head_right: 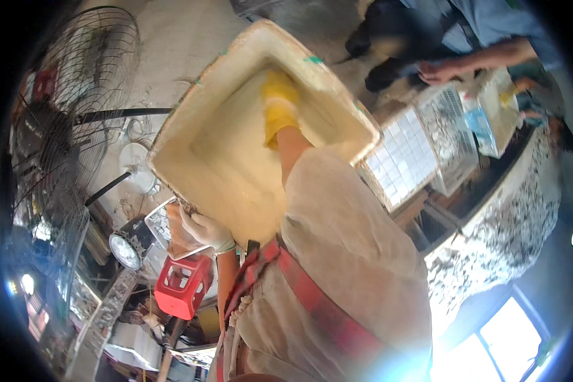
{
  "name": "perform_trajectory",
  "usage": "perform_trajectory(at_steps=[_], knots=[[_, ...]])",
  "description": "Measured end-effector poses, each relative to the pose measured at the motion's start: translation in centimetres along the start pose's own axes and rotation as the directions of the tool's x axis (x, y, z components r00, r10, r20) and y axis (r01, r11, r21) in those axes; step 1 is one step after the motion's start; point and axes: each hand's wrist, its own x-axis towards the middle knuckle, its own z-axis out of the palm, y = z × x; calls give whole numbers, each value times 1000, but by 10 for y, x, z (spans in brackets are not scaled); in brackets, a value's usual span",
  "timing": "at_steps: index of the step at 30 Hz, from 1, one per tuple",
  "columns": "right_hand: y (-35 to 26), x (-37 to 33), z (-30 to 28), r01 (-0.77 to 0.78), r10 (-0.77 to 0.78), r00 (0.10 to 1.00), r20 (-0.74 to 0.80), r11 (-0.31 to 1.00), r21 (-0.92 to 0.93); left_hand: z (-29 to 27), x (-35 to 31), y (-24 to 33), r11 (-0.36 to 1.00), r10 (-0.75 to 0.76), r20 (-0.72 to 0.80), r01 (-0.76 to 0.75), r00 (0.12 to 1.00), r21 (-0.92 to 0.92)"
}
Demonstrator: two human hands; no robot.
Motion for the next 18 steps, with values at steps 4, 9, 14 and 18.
perform_trajectory(at_steps=[4,9,14,18], knots=[[24,-61,-14,-185,189,982,15,971,-150,-1,1,2,996,69,-11,-70,998,-49],[-33,-116,-13,-124,140,988,63,969,-216,4,0,-4,988,105,-10,-105,994,-113],[-132,-153,7,247,-231,966,116,956,-158,1,1,-7,978,159,-19,-160,987,-137],[-177,-156,17,604,-593,786,173,797,-13,-5,2,-16,987,148,11,-147,989,-65]])
